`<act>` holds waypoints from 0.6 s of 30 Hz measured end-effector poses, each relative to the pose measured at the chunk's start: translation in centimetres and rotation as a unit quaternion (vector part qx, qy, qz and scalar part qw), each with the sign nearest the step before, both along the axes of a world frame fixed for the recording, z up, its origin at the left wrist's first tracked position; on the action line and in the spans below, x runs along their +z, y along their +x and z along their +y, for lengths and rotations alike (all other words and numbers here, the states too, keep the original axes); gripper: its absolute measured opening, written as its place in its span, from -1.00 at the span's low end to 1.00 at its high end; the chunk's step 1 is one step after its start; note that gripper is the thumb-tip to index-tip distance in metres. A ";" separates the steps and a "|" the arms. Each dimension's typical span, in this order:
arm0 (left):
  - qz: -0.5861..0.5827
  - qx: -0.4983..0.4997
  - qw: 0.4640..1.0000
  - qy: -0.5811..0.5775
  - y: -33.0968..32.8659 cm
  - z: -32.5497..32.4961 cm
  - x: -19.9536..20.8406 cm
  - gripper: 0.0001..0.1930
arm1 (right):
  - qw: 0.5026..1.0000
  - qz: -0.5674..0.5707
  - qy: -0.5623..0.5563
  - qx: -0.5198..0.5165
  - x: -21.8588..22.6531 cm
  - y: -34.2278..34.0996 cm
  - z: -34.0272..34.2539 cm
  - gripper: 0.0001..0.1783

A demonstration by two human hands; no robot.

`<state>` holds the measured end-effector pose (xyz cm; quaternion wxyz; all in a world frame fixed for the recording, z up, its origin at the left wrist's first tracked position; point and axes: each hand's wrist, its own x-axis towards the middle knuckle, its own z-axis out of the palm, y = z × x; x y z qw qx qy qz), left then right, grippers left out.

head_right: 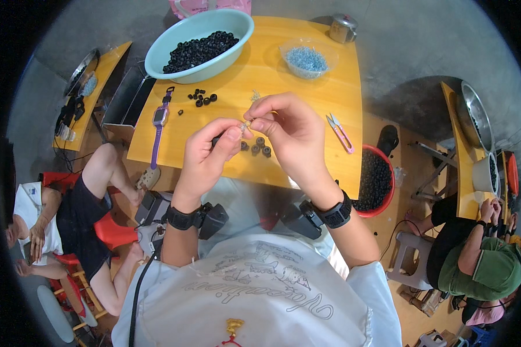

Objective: Assembling small black plastic components by hand at a table.

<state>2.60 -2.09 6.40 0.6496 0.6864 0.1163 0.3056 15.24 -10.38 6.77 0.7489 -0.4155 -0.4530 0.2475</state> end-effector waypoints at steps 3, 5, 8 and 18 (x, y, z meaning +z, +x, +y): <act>-0.009 -0.021 0.999 -0.025 0.1 -0.2 0.1 -0.80 | 1.000 -0.006 -0.017 -0.002 0.4 0.0 -0.2 -0.85; -0.019 0.006 0.998 0.058 0.2 -0.4 0.3 -0.82 | 0.999 -0.001 -0.039 -0.002 0.4 0.1 -0.2 -0.85; -0.019 0.033 0.985 0.169 0.3 -0.2 0.2 -0.85 | 0.998 0.009 -0.060 0.000 0.2 0.3 -0.1 -0.87; 0.304 0.114 0.827 0.459 3.0 8.3 -3.8 -0.79 | 0.982 0.141 -0.099 -0.075 -2.4 2.5 0.2 -0.86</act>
